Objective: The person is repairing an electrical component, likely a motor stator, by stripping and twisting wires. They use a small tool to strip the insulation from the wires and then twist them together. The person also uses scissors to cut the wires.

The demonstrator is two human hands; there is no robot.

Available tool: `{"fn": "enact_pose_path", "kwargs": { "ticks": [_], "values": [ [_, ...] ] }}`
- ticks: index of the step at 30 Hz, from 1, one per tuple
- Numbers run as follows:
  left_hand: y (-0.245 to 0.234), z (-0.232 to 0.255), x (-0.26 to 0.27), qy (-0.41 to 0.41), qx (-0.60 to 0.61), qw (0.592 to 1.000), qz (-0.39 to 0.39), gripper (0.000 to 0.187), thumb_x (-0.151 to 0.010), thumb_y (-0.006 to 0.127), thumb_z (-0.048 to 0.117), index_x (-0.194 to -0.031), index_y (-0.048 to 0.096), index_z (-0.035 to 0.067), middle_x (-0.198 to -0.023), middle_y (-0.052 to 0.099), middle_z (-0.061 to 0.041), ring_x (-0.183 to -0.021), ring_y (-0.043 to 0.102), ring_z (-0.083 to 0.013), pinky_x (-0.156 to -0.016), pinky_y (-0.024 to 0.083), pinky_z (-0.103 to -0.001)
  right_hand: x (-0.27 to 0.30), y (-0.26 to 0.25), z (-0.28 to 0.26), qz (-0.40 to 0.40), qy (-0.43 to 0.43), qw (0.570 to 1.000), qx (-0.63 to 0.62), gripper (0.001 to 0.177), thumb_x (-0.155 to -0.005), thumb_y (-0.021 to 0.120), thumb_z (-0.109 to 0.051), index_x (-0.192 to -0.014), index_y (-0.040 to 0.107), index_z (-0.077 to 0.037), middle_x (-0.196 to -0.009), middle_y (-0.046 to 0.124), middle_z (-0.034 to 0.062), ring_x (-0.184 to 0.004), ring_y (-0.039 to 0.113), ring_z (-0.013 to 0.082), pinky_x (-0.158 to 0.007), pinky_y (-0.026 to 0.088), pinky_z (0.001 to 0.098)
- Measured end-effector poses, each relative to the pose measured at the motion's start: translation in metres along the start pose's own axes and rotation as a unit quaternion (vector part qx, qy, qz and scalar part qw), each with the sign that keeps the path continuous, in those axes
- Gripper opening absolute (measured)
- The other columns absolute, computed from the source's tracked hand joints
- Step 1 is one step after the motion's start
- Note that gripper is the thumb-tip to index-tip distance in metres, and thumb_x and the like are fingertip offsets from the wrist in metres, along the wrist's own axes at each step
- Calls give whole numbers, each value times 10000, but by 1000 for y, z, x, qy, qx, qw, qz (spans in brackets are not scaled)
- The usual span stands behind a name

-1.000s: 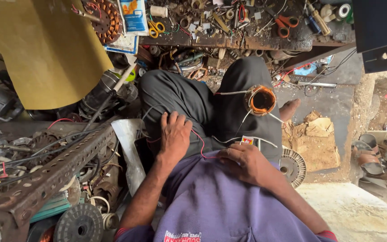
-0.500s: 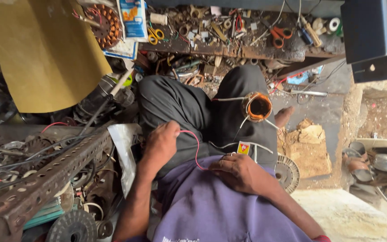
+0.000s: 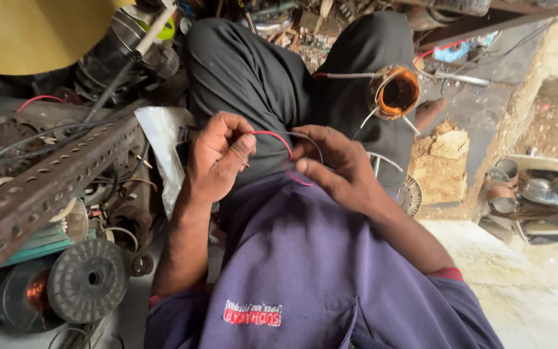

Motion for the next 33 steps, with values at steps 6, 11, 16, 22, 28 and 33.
{"fn": "enact_pose_path", "kwargs": {
  "ticks": [6, 11, 16, 22, 28, 33],
  "values": [
    [-9, -5, 5, -11, 51, 999, 13, 150, -1083, 666, 165, -1126, 584, 47, -874, 623, -5, -693, 526, -29, -640, 478, -188, 5, -32, 29, 106, 64, 991, -49, 189, -1082, 640, -141, -1172, 707, 11, -888, 707, 59, -761, 630, 84, -688, 522, 228],
    [-17, 3, 11, 19, -174, 984, -8, 124, -1005, 713, 123, -1070, 651, 37, -870, 689, -38, -718, 613, -107, -657, 509, -254, 15, -43, 17, 138, 11, 990, 7, 232, -1086, 600, -163, -1214, 710, -5, -901, 730, 59, -763, 654, 77, -667, 514, 211],
    [-31, -7, 16, 31, -341, 933, -113, 145, -941, 733, 117, -1070, 706, 57, -1004, 753, -77, -920, 749, -258, -826, 567, -342, 41, -60, -22, 253, -121, 946, 165, 150, -1037, 713, -77, -1161, 736, 4, -917, 735, 80, -755, 650, 105, -667, 491, 225],
    [-12, 28, 19, 65, -520, 843, -123, 605, -698, 836, 248, -1239, 668, 36, -1220, 689, -154, -1134, 623, -393, -946, 465, -470, 50, -54, -40, 189, -163, 897, 364, 179, -978, 755, -5, -1152, 738, -43, -956, 733, 109, -816, 692, 199, -711, 529, 312],
    [76, 59, 8, 222, -432, 859, -163, 501, -798, 778, 149, -1261, 622, 39, -1104, 681, -135, -1024, 664, -340, -868, 488, -474, 41, -24, -11, 66, -135, 923, 355, 201, -913, 798, -87, -1102, 731, -64, -848, 685, 103, -742, 679, 254, -653, 521, 364],
    [112, 33, -14, 176, -361, 903, -152, 326, -885, 801, 25, -1191, 693, 60, -850, 633, -127, -748, 654, -300, -661, 517, -392, 55, -44, 0, 98, -84, 949, 287, 157, -977, 740, -74, -1130, 739, -40, -900, 723, 89, -796, 685, 206, -719, 532, 344]
  ]
}}
Point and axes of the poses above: each hand's wrist, its own x-axis away from the middle knuckle, its own y-axis out of the palm, z = x × y, the point moved 7 cm from there along -x, towards the middle knuckle
